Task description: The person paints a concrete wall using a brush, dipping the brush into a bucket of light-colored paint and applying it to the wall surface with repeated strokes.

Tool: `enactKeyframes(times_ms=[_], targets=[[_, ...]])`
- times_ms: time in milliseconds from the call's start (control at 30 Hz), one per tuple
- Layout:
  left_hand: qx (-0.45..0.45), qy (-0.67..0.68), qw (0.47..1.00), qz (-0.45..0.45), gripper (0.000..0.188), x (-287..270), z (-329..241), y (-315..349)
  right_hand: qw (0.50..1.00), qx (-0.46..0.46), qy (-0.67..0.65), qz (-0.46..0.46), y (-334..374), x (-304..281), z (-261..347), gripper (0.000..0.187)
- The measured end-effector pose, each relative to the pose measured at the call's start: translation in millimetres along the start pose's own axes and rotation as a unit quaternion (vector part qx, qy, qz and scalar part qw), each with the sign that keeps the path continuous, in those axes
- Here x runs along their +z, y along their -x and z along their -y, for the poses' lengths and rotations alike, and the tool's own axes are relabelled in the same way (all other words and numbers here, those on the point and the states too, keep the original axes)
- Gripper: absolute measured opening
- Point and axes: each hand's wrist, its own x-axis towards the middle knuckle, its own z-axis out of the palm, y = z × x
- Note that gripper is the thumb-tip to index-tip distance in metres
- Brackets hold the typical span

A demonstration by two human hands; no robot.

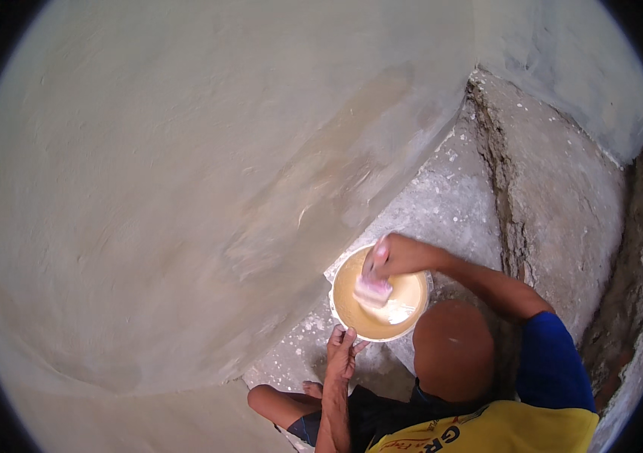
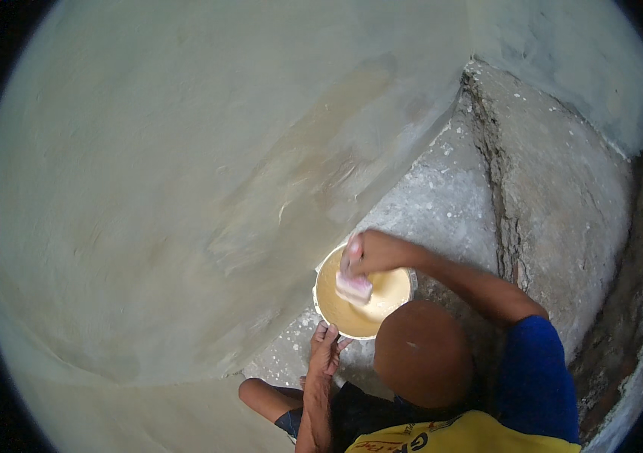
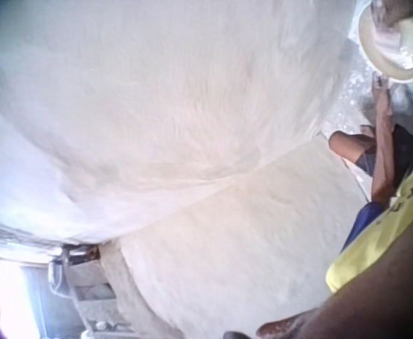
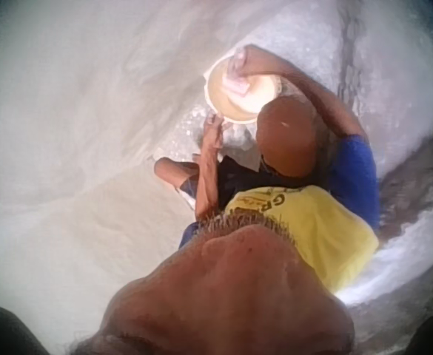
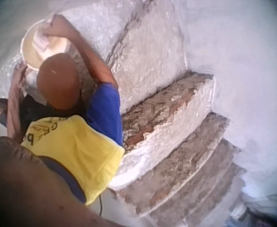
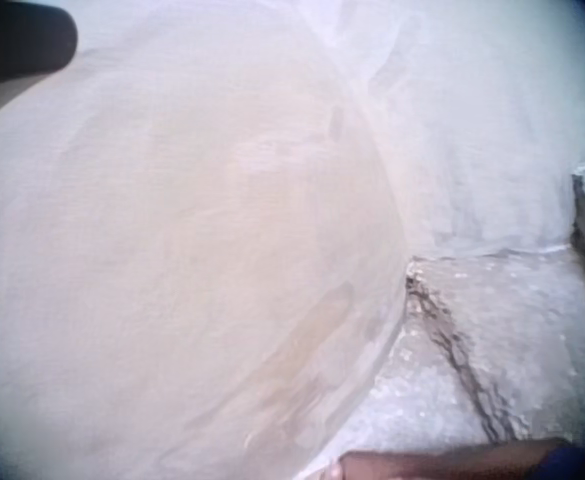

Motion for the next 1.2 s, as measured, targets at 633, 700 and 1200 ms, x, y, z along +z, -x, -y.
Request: enactKeyframes(times_ms=[633,700,1200], targets=[[-0.014,-0.035,0.999,-0.003,0.02,2.2,-6.9,1.0,0.763,-0.112,-0.156,-0.617,12.9,-162.2,-48.4,0.03],[-0.014,-0.034,0.999,-0.007,0.02,4.2,-6.9,2.2,0.748,-0.13,-0.119,-0.64,16.2,-169.2,-51.0,0.03],[0.004,-0.056,0.997,-0.051,0.031,2.3,1.0,18.6,0.863,-0.252,0.213,-0.382,-12.6,-70.0,-8.9,0.017]])
